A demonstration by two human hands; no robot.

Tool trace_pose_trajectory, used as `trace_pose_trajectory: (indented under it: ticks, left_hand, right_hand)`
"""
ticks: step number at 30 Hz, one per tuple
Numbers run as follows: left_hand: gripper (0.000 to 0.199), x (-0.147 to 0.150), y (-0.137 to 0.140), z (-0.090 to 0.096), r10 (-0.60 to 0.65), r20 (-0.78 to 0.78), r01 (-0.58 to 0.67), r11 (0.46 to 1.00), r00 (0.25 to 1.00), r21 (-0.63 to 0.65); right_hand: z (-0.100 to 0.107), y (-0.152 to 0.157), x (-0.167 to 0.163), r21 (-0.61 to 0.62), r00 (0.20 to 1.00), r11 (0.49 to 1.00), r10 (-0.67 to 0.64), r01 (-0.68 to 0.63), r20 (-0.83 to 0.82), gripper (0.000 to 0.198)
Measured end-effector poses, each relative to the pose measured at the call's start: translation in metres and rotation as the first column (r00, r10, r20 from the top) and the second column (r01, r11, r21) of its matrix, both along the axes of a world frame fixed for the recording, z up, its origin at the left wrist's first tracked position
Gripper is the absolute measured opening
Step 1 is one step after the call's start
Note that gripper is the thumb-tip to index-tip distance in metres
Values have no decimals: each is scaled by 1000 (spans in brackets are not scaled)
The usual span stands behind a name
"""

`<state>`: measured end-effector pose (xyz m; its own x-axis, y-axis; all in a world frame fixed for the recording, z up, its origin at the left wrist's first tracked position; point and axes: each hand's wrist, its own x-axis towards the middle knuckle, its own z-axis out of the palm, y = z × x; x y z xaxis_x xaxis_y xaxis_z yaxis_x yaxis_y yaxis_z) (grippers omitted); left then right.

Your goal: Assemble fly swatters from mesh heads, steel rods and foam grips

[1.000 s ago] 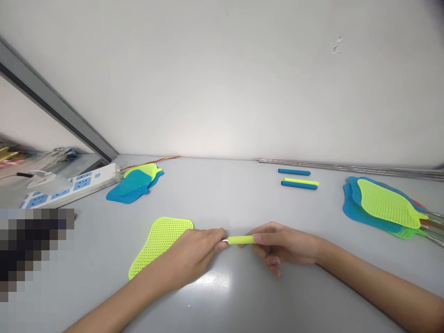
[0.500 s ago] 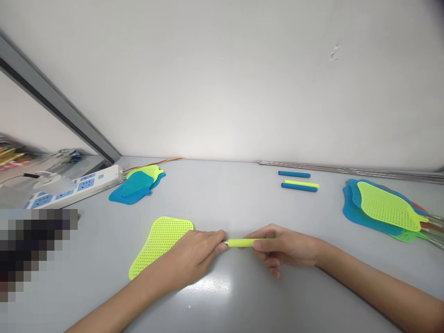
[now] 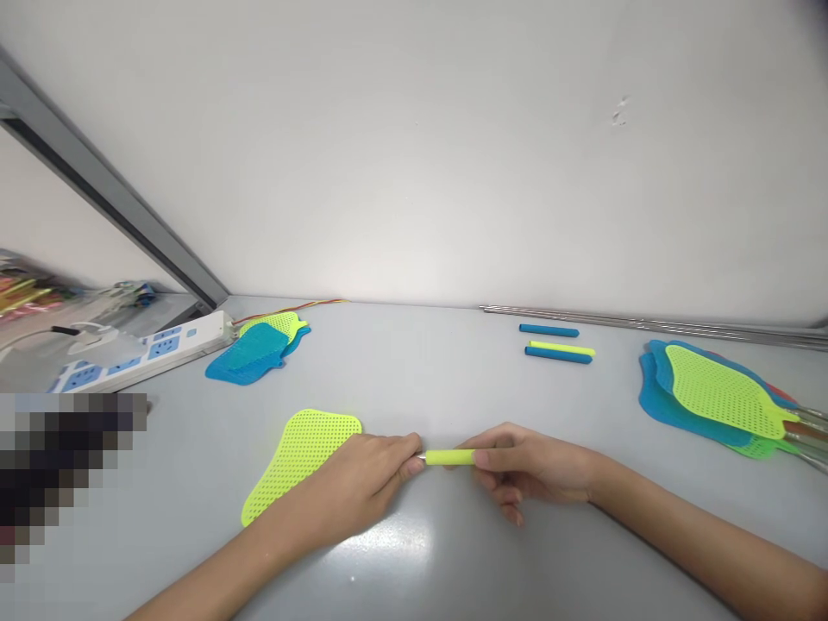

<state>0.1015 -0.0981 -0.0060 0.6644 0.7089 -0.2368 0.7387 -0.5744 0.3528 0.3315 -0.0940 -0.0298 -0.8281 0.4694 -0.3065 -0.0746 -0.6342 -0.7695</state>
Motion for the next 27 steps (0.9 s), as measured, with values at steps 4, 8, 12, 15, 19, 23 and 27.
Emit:
trace_pose_trajectory:
  ticks: [4,8,12,15,19,23,27]
  left_hand:
    - [33,0,-1,1,10,9,-10,1000,1000,-4]
    - [33,0,-2,0,15,-2,-15,1000,1000,-15]
    - [33,-1,-4,-1,9,-13,-9,1000,1000,-11]
    - [33,-1,-4,-1,5,-13,-5,1000,1000,-3]
    - [34,0,-3,-1,9,1,-9,1000,1000,6]
    - [34,0,-4,0,13,8,-13,1000,1000,5]
    - [34,1,-4,1,18,15,-18,1000,1000,6]
  right_hand:
    - [0,-2,-2,15,1000,1000,-20,20,-1,20]
    - [-3,-6,-6,136,992,985,-113,105,54,22]
    - [-3,-8,-7,219,990,971,-116,95,85,24]
    - [-1,-8,-6,240,989,968,-105,78,102,25]
    - [-1,-7,-6,208,990,974,-108,87,93,25]
    - [-2,-6,-6,130,994,987,-98,91,53,22]
    - [-2,-5,-6,103,996,992,-82,78,40,21]
